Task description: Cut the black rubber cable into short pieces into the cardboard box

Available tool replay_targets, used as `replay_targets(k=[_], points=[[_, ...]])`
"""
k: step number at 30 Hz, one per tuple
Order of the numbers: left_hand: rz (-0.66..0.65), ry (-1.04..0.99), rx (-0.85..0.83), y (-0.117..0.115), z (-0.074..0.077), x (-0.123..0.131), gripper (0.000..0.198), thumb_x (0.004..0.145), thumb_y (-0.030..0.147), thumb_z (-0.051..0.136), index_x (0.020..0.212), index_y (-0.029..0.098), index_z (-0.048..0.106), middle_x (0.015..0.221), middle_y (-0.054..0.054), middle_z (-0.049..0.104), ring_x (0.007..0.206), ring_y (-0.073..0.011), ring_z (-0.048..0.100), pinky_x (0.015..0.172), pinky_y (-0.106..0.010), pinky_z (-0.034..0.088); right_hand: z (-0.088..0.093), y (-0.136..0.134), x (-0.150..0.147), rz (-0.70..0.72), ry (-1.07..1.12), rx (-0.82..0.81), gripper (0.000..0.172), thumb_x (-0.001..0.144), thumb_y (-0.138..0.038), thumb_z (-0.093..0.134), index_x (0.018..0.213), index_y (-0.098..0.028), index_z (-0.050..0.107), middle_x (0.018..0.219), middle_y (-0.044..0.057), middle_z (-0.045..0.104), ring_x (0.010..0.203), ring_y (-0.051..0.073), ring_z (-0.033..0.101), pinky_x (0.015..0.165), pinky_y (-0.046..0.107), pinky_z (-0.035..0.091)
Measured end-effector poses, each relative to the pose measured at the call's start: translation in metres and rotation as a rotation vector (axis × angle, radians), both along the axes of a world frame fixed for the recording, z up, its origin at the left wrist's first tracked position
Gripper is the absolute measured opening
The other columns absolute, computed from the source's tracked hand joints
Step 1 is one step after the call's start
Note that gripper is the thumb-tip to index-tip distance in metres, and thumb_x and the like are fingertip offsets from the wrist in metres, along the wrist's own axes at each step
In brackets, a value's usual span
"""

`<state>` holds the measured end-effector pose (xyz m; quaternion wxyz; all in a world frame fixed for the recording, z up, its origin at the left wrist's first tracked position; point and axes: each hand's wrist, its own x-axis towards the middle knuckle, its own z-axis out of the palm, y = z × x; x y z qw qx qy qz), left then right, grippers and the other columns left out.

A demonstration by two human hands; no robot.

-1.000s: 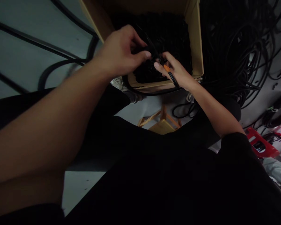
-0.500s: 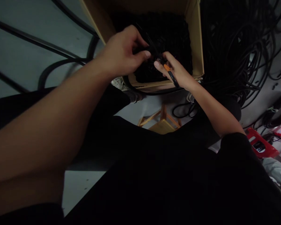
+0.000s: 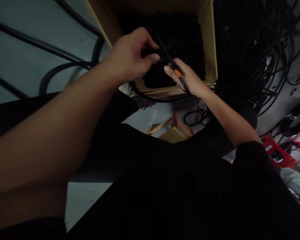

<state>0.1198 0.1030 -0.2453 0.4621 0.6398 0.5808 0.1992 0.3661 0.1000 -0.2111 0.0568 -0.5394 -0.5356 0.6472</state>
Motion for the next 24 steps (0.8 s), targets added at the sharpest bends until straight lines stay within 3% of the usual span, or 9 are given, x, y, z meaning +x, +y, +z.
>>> replay_targets(k=[3, 7, 14, 18, 24], points=[[0.024, 0.002, -0.028, 0.000, 0.001, 0.001, 0.016, 0.101, 0.037, 0.069, 0.116, 0.036, 0.064, 0.138, -0.010, 0.087, 0.129, -0.0361, 0.082, 0.121, -0.057, 0.064, -0.001, 0.000, -0.001, -0.008, -0.008, -0.006, 0.051, 0.122, -0.076, 0.084, 0.117, -0.032, 0.060, 0.087, -0.007, 0.056, 0.074, 0.015, 0.054, 0.066, 0.028, 0.049], [0.065, 0.009, -0.038, -0.001, 0.002, 0.004, 0.019, 0.099, 0.033, 0.072, 0.114, 0.035, 0.062, 0.140, -0.009, 0.089, 0.128, -0.0361, 0.082, 0.120, -0.057, 0.064, -0.009, 0.002, -0.001, -0.009, -0.033, 0.011, 0.054, 0.118, -0.075, 0.092, 0.117, -0.031, 0.059, 0.090, -0.005, 0.058, 0.079, 0.017, 0.059, 0.068, 0.029, 0.052], [0.061, 0.002, -0.034, 0.000, 0.006, 0.003, 0.028, 0.092, 0.045, 0.077, 0.107, 0.036, 0.055, 0.135, -0.009, 0.088, 0.124, -0.0364, 0.080, 0.118, -0.058, 0.063, -0.009, 0.001, 0.001, 0.019, 0.043, 0.021, 0.062, 0.120, -0.086, 0.082, 0.113, -0.030, 0.057, 0.090, -0.006, 0.057, 0.074, 0.014, 0.058, 0.065, 0.028, 0.050], [0.048, 0.031, -0.007, 0.000, 0.006, 0.001, 0.019, 0.096, 0.045, 0.072, 0.106, 0.037, 0.058, 0.130, -0.008, 0.087, 0.122, -0.0368, 0.080, 0.116, -0.058, 0.063, -0.008, -0.002, 0.002, 0.034, 0.048, 0.025, 0.065, 0.119, -0.092, 0.079, 0.112, -0.031, 0.055, 0.087, -0.007, 0.055, 0.071, 0.014, 0.054, 0.065, 0.030, 0.052], [0.036, 0.088, -0.041, 0.001, 0.011, 0.000, 0.019, 0.102, 0.048, 0.069, 0.114, 0.036, 0.063, 0.135, -0.011, 0.087, 0.126, -0.0396, 0.081, 0.116, -0.059, 0.062, -0.024, -0.002, 0.005, 0.060, -0.052, 0.081, 0.069, 0.117, -0.095, 0.080, 0.109, -0.030, 0.057, 0.082, -0.007, 0.047, 0.077, 0.016, 0.048, 0.063, 0.031, 0.043]])
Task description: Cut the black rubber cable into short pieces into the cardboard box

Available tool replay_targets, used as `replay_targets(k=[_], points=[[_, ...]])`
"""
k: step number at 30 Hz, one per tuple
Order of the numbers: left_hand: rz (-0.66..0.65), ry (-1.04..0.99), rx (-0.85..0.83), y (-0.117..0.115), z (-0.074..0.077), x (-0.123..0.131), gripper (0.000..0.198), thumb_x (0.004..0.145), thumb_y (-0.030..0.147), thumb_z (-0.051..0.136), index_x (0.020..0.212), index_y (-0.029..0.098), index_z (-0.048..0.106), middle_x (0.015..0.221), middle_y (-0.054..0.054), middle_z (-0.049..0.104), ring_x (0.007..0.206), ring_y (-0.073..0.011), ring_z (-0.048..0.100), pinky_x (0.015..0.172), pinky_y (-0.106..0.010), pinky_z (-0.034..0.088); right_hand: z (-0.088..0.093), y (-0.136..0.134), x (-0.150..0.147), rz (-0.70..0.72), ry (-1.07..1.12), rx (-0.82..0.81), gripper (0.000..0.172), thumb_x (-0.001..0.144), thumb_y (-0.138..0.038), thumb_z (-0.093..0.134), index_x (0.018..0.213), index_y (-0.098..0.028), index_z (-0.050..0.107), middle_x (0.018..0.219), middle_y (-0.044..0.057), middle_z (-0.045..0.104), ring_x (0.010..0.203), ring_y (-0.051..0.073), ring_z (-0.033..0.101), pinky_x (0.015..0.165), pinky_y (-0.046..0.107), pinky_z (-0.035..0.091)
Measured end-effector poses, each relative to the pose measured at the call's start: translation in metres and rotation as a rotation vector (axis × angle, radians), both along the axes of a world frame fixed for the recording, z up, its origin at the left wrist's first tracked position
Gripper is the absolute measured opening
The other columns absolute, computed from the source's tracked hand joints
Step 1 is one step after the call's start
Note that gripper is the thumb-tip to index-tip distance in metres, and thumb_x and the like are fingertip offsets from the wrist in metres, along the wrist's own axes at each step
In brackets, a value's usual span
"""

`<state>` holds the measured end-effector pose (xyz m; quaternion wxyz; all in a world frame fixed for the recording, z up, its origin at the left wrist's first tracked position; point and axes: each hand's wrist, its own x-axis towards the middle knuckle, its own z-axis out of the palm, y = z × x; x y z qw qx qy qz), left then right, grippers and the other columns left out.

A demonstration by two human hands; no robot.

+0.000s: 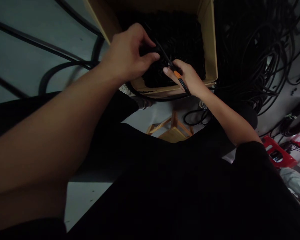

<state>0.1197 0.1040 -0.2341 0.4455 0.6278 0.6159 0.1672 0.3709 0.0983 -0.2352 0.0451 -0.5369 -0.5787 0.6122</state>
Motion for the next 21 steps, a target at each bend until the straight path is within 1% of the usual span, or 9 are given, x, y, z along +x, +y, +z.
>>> replay_targets(k=[3, 5, 8, 11, 14, 16, 19, 21], points=[[0.037, -0.004, -0.013, 0.000, 0.000, 0.001, 0.019, 0.100, 0.048, 0.070, 0.113, 0.036, 0.061, 0.139, -0.011, 0.088, 0.127, -0.0395, 0.081, 0.119, -0.058, 0.061, -0.002, 0.003, 0.000, -0.014, 0.006, -0.009, 0.066, 0.119, -0.090, 0.080, 0.110, -0.028, 0.058, 0.084, -0.008, 0.047, 0.082, 0.014, 0.045, 0.066, 0.029, 0.039], [0.044, -0.014, -0.003, -0.001, -0.003, 0.002, 0.020, 0.098, 0.048, 0.069, 0.111, 0.037, 0.059, 0.136, -0.011, 0.087, 0.126, -0.0396, 0.080, 0.117, -0.059, 0.060, 0.000, 0.004, 0.000, -0.007, 0.038, -0.015, 0.064, 0.119, -0.088, 0.080, 0.113, -0.028, 0.060, 0.087, -0.007, 0.051, 0.083, 0.014, 0.049, 0.067, 0.031, 0.041], [-0.015, -0.055, -0.006, -0.003, -0.007, 0.002, 0.020, 0.098, 0.050, 0.067, 0.108, 0.038, 0.054, 0.132, -0.011, 0.086, 0.125, -0.0395, 0.078, 0.116, -0.059, 0.060, 0.006, 0.007, 0.000, 0.007, 0.057, -0.050, 0.059, 0.119, -0.083, 0.084, 0.115, -0.030, 0.059, 0.090, -0.006, 0.055, 0.082, 0.015, 0.052, 0.072, 0.031, 0.046], [-0.058, -0.087, 0.002, -0.003, -0.010, 0.003, 0.020, 0.098, 0.048, 0.068, 0.108, 0.038, 0.054, 0.131, -0.009, 0.086, 0.124, -0.0371, 0.077, 0.117, -0.057, 0.061, 0.012, 0.007, 0.001, -0.007, 0.057, -0.047, 0.058, 0.120, -0.082, 0.083, 0.114, -0.031, 0.058, 0.091, -0.007, 0.055, 0.083, 0.015, 0.053, 0.076, 0.030, 0.050], [-0.036, -0.100, 0.031, -0.002, -0.012, 0.003, 0.018, 0.098, 0.045, 0.069, 0.108, 0.037, 0.056, 0.134, -0.009, 0.087, 0.125, -0.0353, 0.078, 0.119, -0.055, 0.063, 0.015, 0.007, 0.001, 0.011, 0.057, 0.025, 0.059, 0.119, -0.085, 0.083, 0.112, -0.031, 0.060, 0.093, -0.004, 0.055, 0.087, 0.019, 0.056, 0.077, 0.032, 0.054], [-0.011, -0.101, 0.038, -0.001, -0.012, 0.002, 0.017, 0.099, 0.044, 0.068, 0.108, 0.036, 0.057, 0.137, -0.011, 0.088, 0.123, -0.0348, 0.079, 0.119, -0.055, 0.064, 0.014, 0.008, 0.002, 0.020, 0.049, 0.099, 0.058, 0.118, -0.086, 0.082, 0.109, -0.031, 0.063, 0.098, 0.000, 0.061, 0.095, 0.023, 0.061, 0.083, 0.036, 0.058], [-0.009, -0.111, -0.014, 0.001, -0.010, 0.001, 0.020, 0.102, 0.048, 0.067, 0.116, 0.035, 0.061, 0.140, -0.013, 0.088, 0.111, -0.0333, 0.080, 0.110, -0.056, 0.067, 0.008, 0.009, 0.004, 0.054, 0.039, 0.196, 0.061, 0.116, -0.088, 0.080, 0.107, -0.029, 0.066, 0.107, 0.005, 0.070, 0.103, 0.027, 0.065, 0.099, 0.043, 0.059], [-0.013, -0.124, -0.060, 0.001, -0.008, 0.000, 0.024, 0.103, 0.050, 0.065, 0.121, 0.033, 0.062, 0.137, -0.013, 0.089, 0.104, -0.0318, 0.081, 0.104, -0.056, 0.068, 0.002, 0.011, 0.006, 0.081, 0.033, 0.207, 0.065, 0.113, -0.091, 0.080, 0.108, -0.027, 0.068, 0.108, 0.005, 0.072, 0.104, 0.026, 0.065, 0.103, 0.044, 0.057]])
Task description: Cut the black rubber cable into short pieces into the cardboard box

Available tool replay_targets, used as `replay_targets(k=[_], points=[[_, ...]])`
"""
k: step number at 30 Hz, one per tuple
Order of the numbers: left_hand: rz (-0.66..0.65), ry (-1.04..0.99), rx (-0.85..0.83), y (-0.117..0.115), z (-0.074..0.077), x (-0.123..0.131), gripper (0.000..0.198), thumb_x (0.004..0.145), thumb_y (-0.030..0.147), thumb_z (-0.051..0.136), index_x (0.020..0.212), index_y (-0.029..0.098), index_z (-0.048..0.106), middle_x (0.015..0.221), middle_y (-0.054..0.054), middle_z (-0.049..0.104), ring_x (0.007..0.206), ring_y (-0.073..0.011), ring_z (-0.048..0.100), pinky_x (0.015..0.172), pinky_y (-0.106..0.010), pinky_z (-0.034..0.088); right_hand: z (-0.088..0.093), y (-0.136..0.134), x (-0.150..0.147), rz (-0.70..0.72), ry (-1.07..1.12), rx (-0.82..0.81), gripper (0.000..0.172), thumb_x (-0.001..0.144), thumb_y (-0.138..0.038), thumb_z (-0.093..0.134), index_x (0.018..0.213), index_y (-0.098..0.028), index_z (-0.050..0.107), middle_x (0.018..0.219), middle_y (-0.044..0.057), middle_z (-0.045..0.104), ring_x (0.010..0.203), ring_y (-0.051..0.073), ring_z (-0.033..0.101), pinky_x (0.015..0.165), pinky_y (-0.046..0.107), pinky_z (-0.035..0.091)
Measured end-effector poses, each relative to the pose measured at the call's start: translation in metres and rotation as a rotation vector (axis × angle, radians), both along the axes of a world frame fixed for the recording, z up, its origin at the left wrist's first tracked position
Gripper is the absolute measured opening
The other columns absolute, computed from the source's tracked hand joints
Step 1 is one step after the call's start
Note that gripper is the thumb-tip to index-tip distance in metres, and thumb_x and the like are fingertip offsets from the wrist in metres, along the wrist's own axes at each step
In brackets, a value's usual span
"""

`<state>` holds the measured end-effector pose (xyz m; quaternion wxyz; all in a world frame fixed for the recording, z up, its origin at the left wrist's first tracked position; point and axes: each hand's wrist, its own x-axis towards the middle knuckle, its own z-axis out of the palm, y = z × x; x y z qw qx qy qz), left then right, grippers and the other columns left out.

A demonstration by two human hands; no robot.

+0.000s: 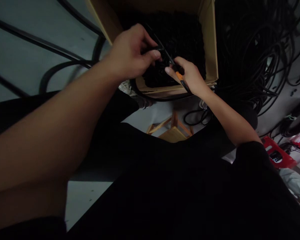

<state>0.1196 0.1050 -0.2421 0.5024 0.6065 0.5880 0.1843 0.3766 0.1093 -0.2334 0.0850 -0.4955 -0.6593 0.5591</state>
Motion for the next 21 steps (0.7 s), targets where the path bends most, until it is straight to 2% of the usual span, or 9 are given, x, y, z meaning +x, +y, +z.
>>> replay_targets(k=[4, 8, 11, 14, 17, 19, 21], points=[[-0.012, -0.030, -0.028, 0.001, 0.006, -0.001, 0.022, 0.102, 0.049, 0.062, 0.116, 0.034, 0.055, 0.129, -0.013, 0.091, 0.104, -0.0310, 0.086, 0.103, -0.055, 0.069, -0.004, 0.002, 0.004, -0.003, -0.002, -0.038, 0.073, 0.107, -0.099, 0.083, 0.110, -0.028, 0.071, 0.097, 0.003, 0.068, 0.105, 0.026, 0.066, 0.098, 0.043, 0.056], [-0.017, -0.067, -0.035, 0.003, 0.011, -0.002, 0.024, 0.101, 0.053, 0.062, 0.110, 0.036, 0.047, 0.129, -0.014, 0.092, 0.106, -0.0300, 0.087, 0.103, -0.054, 0.069, 0.001, 0.001, 0.007, -0.035, -0.029, -0.122, 0.077, 0.103, -0.103, 0.085, 0.115, -0.028, 0.070, 0.082, -0.003, 0.058, 0.085, 0.022, 0.064, 0.078, 0.038, 0.052], [-0.004, -0.104, -0.080, 0.004, 0.011, -0.004, 0.027, 0.099, 0.054, 0.064, 0.110, 0.036, 0.047, 0.125, -0.013, 0.091, 0.101, -0.0286, 0.084, 0.097, -0.053, 0.069, 0.001, -0.002, 0.007, -0.031, -0.031, -0.172, 0.076, 0.108, -0.101, 0.082, 0.120, -0.028, 0.067, 0.079, -0.007, 0.058, 0.068, 0.015, 0.055, 0.066, 0.035, 0.046], [-0.011, -0.154, -0.122, 0.004, 0.008, -0.006, 0.032, 0.098, 0.057, 0.068, 0.117, 0.035, 0.054, 0.122, -0.010, 0.090, 0.094, -0.0270, 0.079, 0.094, -0.052, 0.068, -0.003, -0.007, 0.006, -0.052, 0.008, -0.242, 0.071, 0.116, -0.097, 0.075, 0.125, -0.028, 0.061, 0.081, -0.008, 0.059, 0.063, 0.012, 0.053, 0.061, 0.032, 0.047], [-0.021, -0.102, -0.040, 0.004, 0.005, -0.008, 0.038, 0.096, 0.056, 0.071, 0.123, 0.030, 0.069, 0.137, -0.012, 0.089, 0.112, -0.0297, 0.080, 0.109, -0.053, 0.067, -0.006, -0.012, 0.006, -0.126, 0.067, -0.282, 0.064, 0.121, -0.090, 0.075, 0.126, -0.029, 0.057, 0.092, -0.006, 0.065, 0.076, 0.015, 0.066, 0.069, 0.032, 0.058], [-0.028, -0.017, 0.011, 0.005, 0.005, -0.009, 0.041, 0.096, 0.051, 0.070, 0.126, 0.024, 0.080, 0.142, -0.011, 0.090, 0.124, -0.0309, 0.080, 0.119, -0.050, 0.065, -0.008, -0.013, 0.008, -0.131, 0.099, -0.251, 0.063, 0.119, -0.089, 0.079, 0.127, -0.031, 0.057, 0.107, -0.001, 0.070, 0.090, 0.019, 0.074, 0.082, 0.035, 0.067], [-0.041, 0.054, 0.002, 0.005, 0.007, -0.008, 0.048, 0.100, 0.046, 0.069, 0.133, 0.018, 0.089, 0.140, -0.010, 0.092, 0.123, -0.0297, 0.080, 0.119, -0.048, 0.063, -0.009, -0.012, 0.010, -0.079, 0.114, -0.195, 0.065, 0.115, -0.090, 0.082, 0.129, -0.031, 0.058, 0.123, 0.003, 0.073, 0.100, 0.022, 0.075, 0.096, 0.041, 0.071]])
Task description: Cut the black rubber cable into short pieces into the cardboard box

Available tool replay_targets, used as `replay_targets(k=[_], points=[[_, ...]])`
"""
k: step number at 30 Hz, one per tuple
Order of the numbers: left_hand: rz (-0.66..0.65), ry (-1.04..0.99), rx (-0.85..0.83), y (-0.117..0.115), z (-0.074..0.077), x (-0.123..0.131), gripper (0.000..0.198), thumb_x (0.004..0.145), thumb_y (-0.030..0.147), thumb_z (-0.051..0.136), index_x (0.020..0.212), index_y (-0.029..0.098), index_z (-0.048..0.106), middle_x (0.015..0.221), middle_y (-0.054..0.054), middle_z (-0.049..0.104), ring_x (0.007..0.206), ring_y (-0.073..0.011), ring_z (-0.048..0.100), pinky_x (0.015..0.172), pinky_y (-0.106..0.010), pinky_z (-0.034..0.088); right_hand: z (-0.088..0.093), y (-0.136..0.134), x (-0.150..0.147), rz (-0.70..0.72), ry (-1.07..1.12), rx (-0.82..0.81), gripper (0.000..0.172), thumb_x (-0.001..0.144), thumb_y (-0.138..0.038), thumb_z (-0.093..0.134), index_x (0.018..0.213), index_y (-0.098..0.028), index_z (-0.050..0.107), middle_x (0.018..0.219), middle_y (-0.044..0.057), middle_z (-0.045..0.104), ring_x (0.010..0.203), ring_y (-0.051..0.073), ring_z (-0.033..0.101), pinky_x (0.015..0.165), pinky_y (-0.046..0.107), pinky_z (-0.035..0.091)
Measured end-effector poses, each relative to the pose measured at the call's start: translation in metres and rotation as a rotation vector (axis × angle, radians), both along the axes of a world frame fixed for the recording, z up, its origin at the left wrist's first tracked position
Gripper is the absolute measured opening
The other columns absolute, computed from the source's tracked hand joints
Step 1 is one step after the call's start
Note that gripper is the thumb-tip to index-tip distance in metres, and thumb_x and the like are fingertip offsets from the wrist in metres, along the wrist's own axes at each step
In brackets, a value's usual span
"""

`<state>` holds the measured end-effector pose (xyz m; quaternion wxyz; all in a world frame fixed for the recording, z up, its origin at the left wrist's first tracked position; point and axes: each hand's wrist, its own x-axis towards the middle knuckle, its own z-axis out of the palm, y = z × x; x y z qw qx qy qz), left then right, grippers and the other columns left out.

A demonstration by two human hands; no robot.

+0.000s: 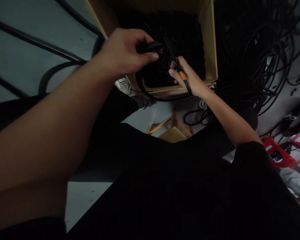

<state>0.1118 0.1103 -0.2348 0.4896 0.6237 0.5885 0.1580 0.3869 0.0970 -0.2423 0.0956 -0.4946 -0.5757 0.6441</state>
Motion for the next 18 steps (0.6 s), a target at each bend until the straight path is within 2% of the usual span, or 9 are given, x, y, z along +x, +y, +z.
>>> replay_targets(k=[2, 5, 8, 10, 13, 15, 18], points=[[-0.020, 0.052, -0.027, 0.000, 0.003, 0.003, 0.052, 0.105, 0.043, 0.069, 0.141, 0.014, 0.093, 0.138, -0.009, 0.093, 0.115, -0.0271, 0.079, 0.114, -0.044, 0.062, -0.002, 0.002, 0.002, 0.080, -0.011, 0.055, 0.068, 0.113, -0.092, 0.082, 0.133, -0.031, 0.058, 0.134, 0.007, 0.075, 0.109, 0.025, 0.074, 0.108, 0.044, 0.071], [-0.061, 0.101, -0.058, -0.001, 0.005, 0.008, 0.052, 0.108, 0.041, 0.071, 0.142, 0.011, 0.096, 0.131, -0.010, 0.094, 0.103, -0.0236, 0.074, 0.102, -0.039, 0.059, -0.007, 0.004, 0.001, 0.184, -0.078, 0.121, 0.066, 0.116, -0.090, 0.079, 0.134, -0.030, 0.060, 0.134, 0.009, 0.078, 0.126, 0.030, 0.074, 0.123, 0.050, 0.067], [-0.088, 0.127, -0.081, -0.002, 0.004, 0.013, 0.052, 0.108, 0.043, 0.071, 0.139, 0.011, 0.097, 0.120, -0.011, 0.094, 0.094, -0.0233, 0.069, 0.091, -0.038, 0.054, -0.011, 0.006, -0.002, 0.222, -0.101, 0.172, 0.063, 0.120, -0.089, 0.070, 0.134, -0.028, 0.060, 0.135, 0.010, 0.079, 0.132, 0.033, 0.076, 0.128, 0.057, 0.065], [-0.098, 0.137, -0.088, -0.003, 0.004, 0.015, 0.053, 0.109, 0.044, 0.070, 0.139, 0.011, 0.097, 0.119, -0.013, 0.094, 0.095, -0.0257, 0.070, 0.090, -0.040, 0.054, -0.012, 0.007, -0.003, 0.232, -0.102, 0.179, 0.065, 0.121, -0.091, 0.068, 0.132, -0.028, 0.061, 0.134, 0.010, 0.080, 0.129, 0.033, 0.077, 0.126, 0.057, 0.065], [-0.112, 0.169, -0.084, -0.005, 0.003, 0.017, 0.053, 0.109, 0.044, 0.068, 0.142, 0.013, 0.096, 0.130, -0.015, 0.095, 0.111, -0.0324, 0.081, 0.101, -0.043, 0.060, -0.007, 0.007, -0.006, 0.234, -0.111, 0.158, 0.069, 0.118, -0.097, 0.070, 0.127, -0.029, 0.059, 0.128, 0.009, 0.078, 0.123, 0.031, 0.076, 0.121, 0.053, 0.068], [-0.113, 0.201, -0.087, -0.006, 0.004, 0.019, 0.053, 0.110, 0.043, 0.067, 0.142, 0.013, 0.096, 0.136, -0.017, 0.095, 0.122, -0.0364, 0.084, 0.108, -0.045, 0.061, 0.000, 0.007, -0.009, 0.224, -0.118, 0.133, 0.071, 0.116, -0.099, 0.071, 0.124, -0.030, 0.058, 0.122, 0.007, 0.076, 0.118, 0.029, 0.074, 0.112, 0.048, 0.070], [-0.114, 0.228, -0.081, -0.006, 0.005, 0.022, 0.049, 0.112, 0.041, 0.063, 0.137, 0.013, 0.094, 0.137, -0.017, 0.094, 0.129, -0.0391, 0.086, 0.111, -0.048, 0.063, 0.012, 0.005, -0.014, 0.164, -0.149, 0.068, 0.071, 0.115, -0.099, 0.074, 0.120, -0.031, 0.055, 0.110, 0.003, 0.070, 0.103, 0.025, 0.070, 0.092, 0.038, 0.070]])
